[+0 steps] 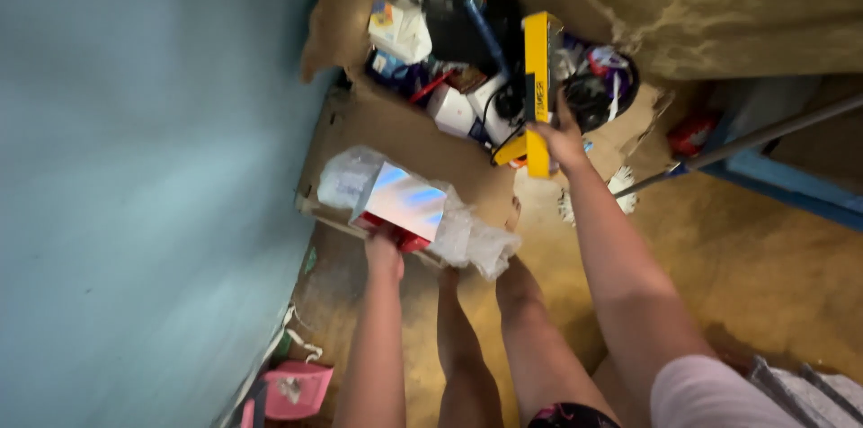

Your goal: The person sorts various items from bags and boxes onto a bed.

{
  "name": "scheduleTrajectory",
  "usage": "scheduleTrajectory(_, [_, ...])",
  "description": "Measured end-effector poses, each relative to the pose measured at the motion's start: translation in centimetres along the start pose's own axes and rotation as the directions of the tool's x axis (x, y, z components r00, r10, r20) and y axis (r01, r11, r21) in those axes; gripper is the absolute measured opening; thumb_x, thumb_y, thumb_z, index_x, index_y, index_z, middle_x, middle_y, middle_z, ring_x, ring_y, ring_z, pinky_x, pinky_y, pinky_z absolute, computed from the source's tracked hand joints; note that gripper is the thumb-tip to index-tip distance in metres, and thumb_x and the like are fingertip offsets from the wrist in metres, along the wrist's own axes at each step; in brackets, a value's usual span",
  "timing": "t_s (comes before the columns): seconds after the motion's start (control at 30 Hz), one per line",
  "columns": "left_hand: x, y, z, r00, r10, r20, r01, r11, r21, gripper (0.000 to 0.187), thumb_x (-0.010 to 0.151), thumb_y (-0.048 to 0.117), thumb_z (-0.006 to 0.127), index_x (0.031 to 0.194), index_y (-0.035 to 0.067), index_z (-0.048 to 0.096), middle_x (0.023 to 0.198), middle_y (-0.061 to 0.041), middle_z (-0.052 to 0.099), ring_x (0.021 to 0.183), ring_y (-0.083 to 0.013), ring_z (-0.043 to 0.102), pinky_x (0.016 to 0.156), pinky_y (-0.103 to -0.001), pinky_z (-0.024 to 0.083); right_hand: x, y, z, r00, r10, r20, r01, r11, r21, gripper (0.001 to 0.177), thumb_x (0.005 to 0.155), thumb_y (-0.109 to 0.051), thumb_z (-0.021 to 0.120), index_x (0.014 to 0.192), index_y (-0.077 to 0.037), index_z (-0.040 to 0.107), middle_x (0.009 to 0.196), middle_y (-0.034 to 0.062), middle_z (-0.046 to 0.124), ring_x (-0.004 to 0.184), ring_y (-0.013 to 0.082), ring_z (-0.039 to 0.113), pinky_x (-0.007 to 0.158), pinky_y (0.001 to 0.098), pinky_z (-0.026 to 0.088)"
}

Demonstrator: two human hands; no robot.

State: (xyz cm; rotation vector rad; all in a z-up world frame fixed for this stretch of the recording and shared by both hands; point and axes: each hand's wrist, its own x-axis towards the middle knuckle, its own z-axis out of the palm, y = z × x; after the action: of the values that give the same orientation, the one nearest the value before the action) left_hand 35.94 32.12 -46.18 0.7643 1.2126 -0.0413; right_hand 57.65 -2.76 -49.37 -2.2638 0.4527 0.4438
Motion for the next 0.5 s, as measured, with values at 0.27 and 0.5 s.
scheduleTrajectory(0.27, [-5.4, 3.4, 2.4, 0.999, 0.011, 0.051, -0.016, 0.995, 0.103, 0.046, 0.091, 0.010, 0.065, 0.134, -0.004, 0.055, 0.125, -0.012, 0.066, 0.111, -0.0248, 0.066, 0.092, -0.040, 0.054, -8.0, 2.9, -7.5, 0.791, -0.170, 0.588, -0.586, 0.068, 0.807, 0.062, 0.095, -0.036, 0.060, 0.144, 0.002, 0.054, 0.136, 0.0217, 0.064, 0.121, 0.0398, 0.063, 0.104, 0.0511, 0.051])
scheduleTrajectory(0.5, [-11.8, 8.3, 5.1, 0.951, 0.080, 0.300, -0.178, 0.933, 0.313, 0.038, 0.091, 0.008, 0.063, 0.128, -0.002, 0.061, 0.117, -0.009, 0.070, 0.104, -0.0227, 0.069, 0.088, -0.039, 0.056, -24.8, -12.1, -18.3, 0.826, -0.370, 0.425, -0.483, -0.074, 0.873, 0.080, 0.088, -0.046, 0.062, 0.151, -0.001, 0.045, 0.143, 0.0300, 0.057, 0.125, 0.0468, 0.060, 0.098, 0.0605, 0.049])
